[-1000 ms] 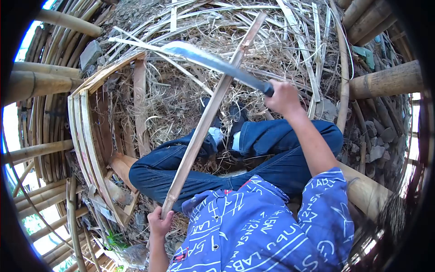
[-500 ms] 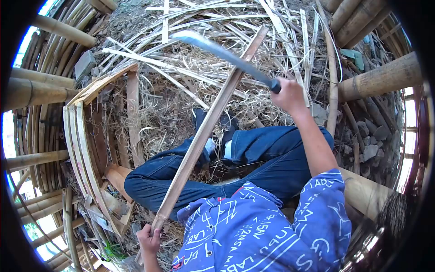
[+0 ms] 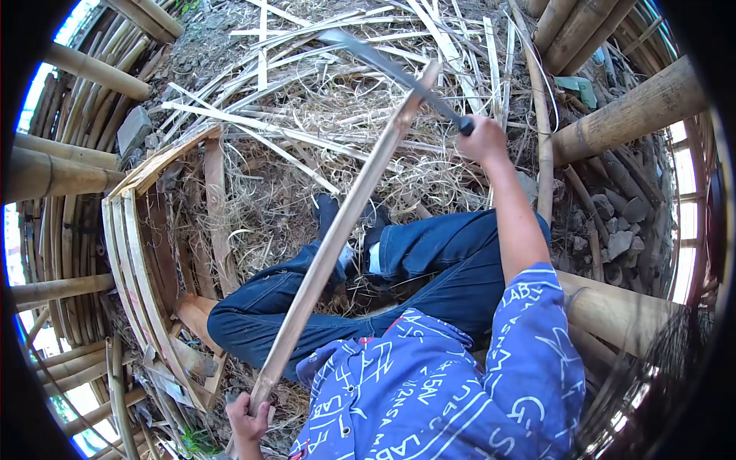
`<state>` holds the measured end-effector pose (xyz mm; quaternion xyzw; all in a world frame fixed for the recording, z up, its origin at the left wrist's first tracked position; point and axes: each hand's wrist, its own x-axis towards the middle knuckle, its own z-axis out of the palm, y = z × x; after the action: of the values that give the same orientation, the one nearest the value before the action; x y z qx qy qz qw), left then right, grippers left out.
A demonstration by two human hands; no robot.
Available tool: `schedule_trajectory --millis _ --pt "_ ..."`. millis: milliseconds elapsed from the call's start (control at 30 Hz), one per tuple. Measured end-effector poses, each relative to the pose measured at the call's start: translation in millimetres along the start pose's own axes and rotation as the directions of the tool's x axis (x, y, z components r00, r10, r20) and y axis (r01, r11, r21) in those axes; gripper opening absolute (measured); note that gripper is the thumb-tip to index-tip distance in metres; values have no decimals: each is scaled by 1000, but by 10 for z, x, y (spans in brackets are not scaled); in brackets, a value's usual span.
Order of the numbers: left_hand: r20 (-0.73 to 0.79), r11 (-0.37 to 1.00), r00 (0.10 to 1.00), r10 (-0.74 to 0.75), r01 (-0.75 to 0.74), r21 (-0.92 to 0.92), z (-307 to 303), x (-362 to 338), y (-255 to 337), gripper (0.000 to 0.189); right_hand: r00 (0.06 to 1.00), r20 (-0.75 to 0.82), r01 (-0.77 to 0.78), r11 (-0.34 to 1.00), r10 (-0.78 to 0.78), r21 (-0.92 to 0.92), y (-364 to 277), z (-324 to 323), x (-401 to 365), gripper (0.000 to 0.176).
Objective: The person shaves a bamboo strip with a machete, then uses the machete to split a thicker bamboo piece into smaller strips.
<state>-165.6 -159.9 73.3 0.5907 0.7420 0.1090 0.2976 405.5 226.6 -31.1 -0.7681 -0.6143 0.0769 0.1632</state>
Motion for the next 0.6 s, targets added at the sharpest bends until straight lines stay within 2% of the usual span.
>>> schedule_trajectory --millis 33,67,133,167,200,233,267,300,333,400,467,533,567,600 --pt "9 999 999 -35 35 -36 -43 -112 -153 40 983 69 -168 986 169 -10 71 -84 68 19" --pt "-16 999 1000 -15 14 -34 0 -207 -356 43 982 11 -186 982 186 -40 224 -69 121 21" --pt "-68 999 997 24 -26 -27 86 -400 -758 50 985 50 -159 985 162 -60 263 -229 70 26" --pt "-76 994 996 -38 30 -110 191 -448 -995 55 984 61 -167 985 169 -39 231 -200 41 27" --pt "-78 988 996 -47 35 -148 174 -392 -879 58 982 71 -177 984 178 -21 224 -160 -11 28" --pt "-77 976 995 -61 43 -213 110 -178 -493 62 990 38 -135 991 135 11 184 -111 -111 25" --pt "-69 958 996 -62 40 -285 29 16 -164 68 991 87 -102 994 98 48 6 -201 -241 24" --pt "-69 945 995 -71 45 -325 -59 175 85 74 997 68 -45 996 40 77 -98 -180 -353 25" --pt "-123 948 992 3 -42 -315 -84 278 171 75 1000 -13 1 992 0 127 -63 28 -434 24" --pt "-210 911 958 -197 100 -400 14 356 -28 71 996 72 -62 974 47 218 -325 25 -566 18" --pt "-131 948 988 -84 39 -316 -240 701 577 58 999 34 -35 932 24 360 -405 240 -678 17" --pt "-79 960 993 -87 63 -272 -174 818 564 45 986 163 -131 815 45 565 -534 319 -824 15" --pt "-54 977 995 -87 74 -200 -159 855 615 41 957 282 -254 649 62 717 -560 406 -901 12" --pt "-25 987 995 -94 90 -132 -122 929 753 38 925 364 -363 547 111 755 -703 350 -1008 12"
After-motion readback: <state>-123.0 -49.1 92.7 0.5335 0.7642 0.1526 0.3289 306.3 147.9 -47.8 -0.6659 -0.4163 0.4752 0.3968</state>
